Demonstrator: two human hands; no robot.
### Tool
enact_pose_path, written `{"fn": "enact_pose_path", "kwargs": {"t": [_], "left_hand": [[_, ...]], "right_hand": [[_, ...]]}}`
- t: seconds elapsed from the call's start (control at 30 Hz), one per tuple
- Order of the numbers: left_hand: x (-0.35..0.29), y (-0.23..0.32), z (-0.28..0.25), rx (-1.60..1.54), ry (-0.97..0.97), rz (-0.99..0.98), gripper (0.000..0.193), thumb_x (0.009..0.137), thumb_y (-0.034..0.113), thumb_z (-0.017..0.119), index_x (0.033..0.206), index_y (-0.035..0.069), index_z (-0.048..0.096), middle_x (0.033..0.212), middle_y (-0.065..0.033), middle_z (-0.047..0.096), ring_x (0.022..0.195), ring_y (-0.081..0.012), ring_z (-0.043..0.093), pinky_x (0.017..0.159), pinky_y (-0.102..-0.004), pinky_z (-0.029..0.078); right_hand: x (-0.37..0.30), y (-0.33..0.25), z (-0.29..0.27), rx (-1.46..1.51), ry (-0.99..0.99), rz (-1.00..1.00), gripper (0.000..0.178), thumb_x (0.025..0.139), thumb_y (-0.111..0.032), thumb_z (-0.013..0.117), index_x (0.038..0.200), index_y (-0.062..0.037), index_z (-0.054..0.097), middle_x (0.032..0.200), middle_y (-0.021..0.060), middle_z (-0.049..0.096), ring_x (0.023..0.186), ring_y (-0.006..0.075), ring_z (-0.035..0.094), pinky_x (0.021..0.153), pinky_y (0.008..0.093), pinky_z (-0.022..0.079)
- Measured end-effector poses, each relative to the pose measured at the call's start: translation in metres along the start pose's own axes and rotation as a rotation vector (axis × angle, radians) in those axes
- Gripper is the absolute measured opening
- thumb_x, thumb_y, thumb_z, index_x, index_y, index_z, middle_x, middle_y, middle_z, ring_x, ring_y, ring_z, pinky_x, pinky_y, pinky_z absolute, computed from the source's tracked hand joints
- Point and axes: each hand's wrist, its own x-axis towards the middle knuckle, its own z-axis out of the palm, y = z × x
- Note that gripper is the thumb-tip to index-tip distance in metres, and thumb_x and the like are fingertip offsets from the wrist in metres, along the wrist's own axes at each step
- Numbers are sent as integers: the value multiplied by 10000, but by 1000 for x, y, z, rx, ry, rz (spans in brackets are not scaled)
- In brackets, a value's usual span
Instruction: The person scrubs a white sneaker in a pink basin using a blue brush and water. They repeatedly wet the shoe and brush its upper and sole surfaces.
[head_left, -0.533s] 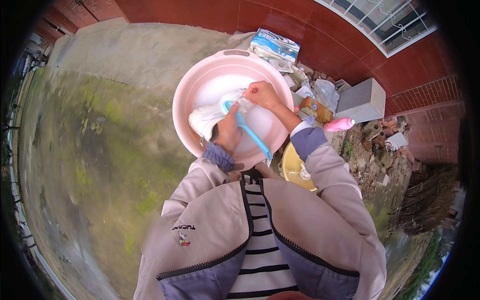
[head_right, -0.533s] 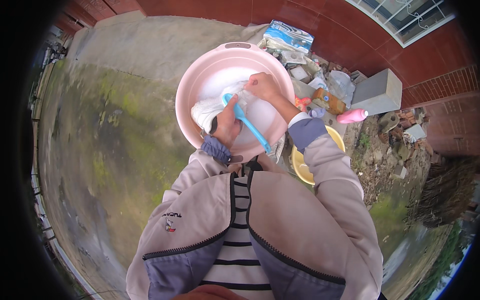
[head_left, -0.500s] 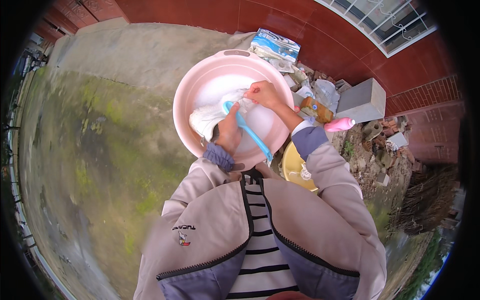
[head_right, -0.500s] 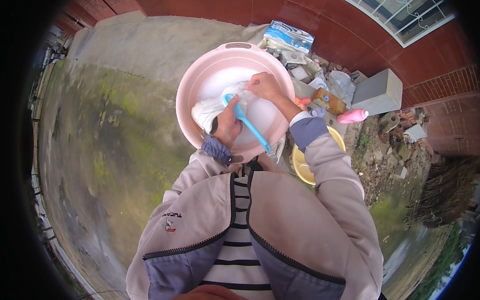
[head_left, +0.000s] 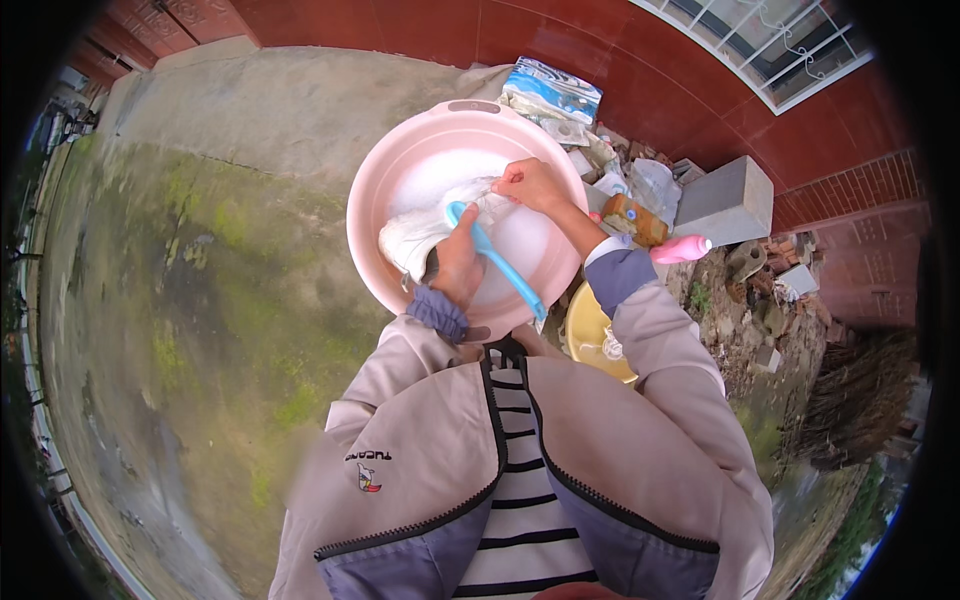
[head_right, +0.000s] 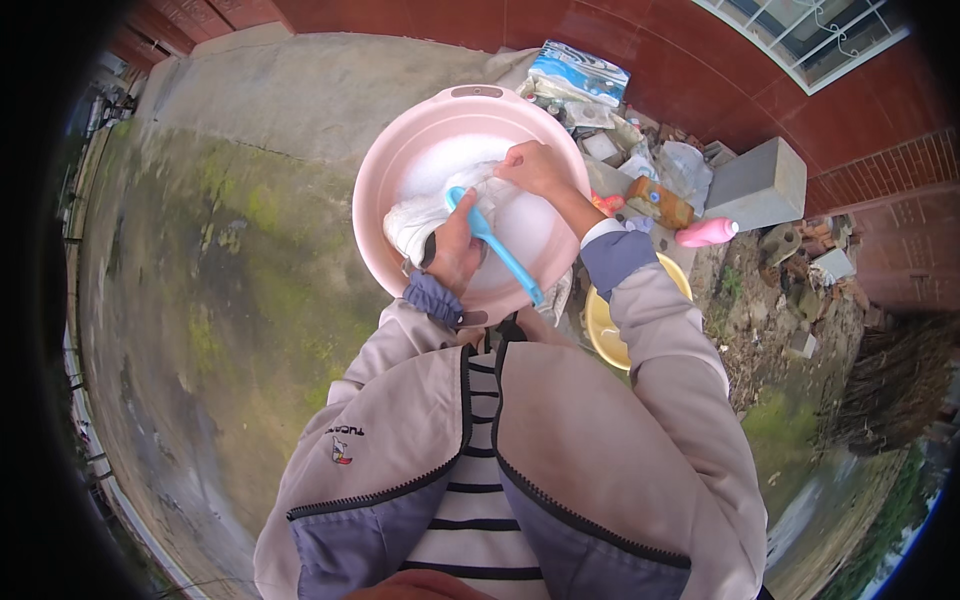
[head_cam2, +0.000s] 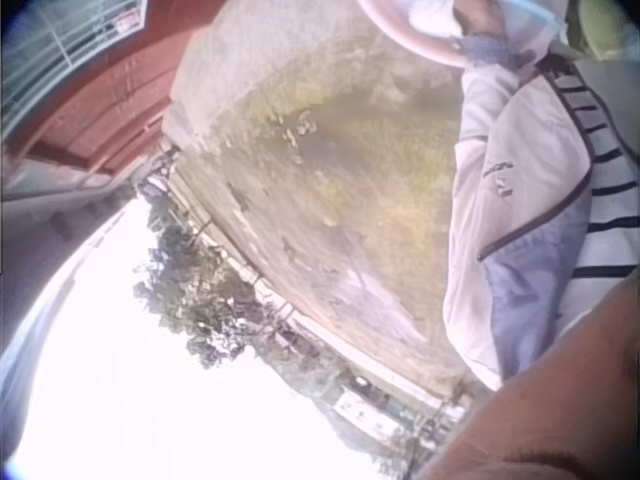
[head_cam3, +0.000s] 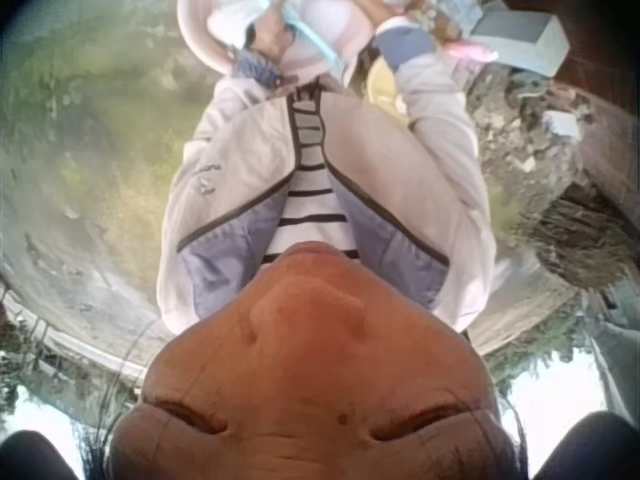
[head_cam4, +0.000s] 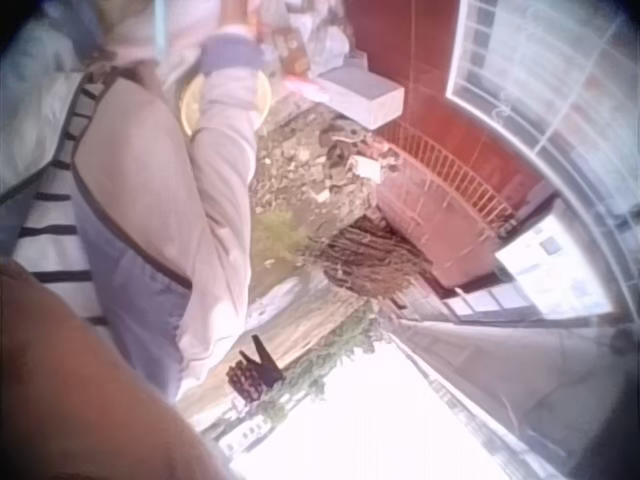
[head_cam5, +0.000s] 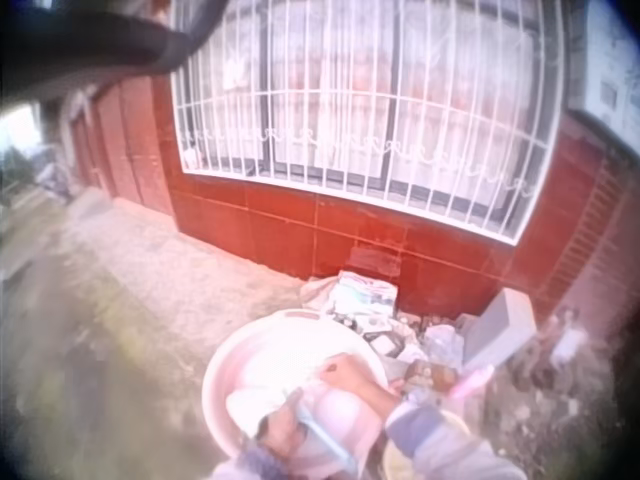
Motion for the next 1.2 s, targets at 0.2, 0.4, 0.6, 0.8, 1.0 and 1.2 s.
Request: {"fn": "enact_pose_path", "kwargs": {"t": [0.2,0.4,0.6,0.8,1.0,1.2], "left_hand": [[-4,1,3,11,0,-1,367,900,225,752,1136,2,583,988,-60,626,839,-170,619,743,-316,531],[4,-2,-2,22,-10,8,354,906,219,747,1136,4,586,991,-61,621,833,-165,612,741,-313,528],[-4,3,3,13,0,0,354,907,221,746,1137,3,588,983,-54,624,834,-160,611,735,-314,526],[-2,2,2,32,19,16,356,906,224,748,1138,4,589,984,-56,627,838,-158,616,721,-310,525],[-2,1,1,17,-25,31,352,907,219,746,1137,4,587,989,-58,631,837,-160,620,722,-313,526],[-4,2,2,-15,-22,15,353,912,210,738,1147,-4,583,1007,-64,637,847,-167,632,738,-307,535]], "right_hand": [[-1,-5,-3,-28,-9,-9,190,768,-213,799,730,-51,709,624,40,663,581,127,618,578,293,494],[2,-3,-2,-77,-8,-23,199,755,-247,805,752,-61,732,669,53,696,613,145,655,619,308,529],[0,-8,1,8,-39,-54,160,815,-127,789,738,-25,692,620,5,631,545,73,549,503,249,432],[8,7,4,45,-59,-35,191,747,-233,811,751,-60,730,656,48,683,579,130,635,568,296,499],[5,-2,3,-24,-36,-81,171,819,-127,782,725,-24,682,612,5,628,543,69,542,492,253,421],[1,-10,4,-6,-53,-55,190,822,-141,788,723,-21,678,609,5,627,542,64,541,494,253,414]]}}
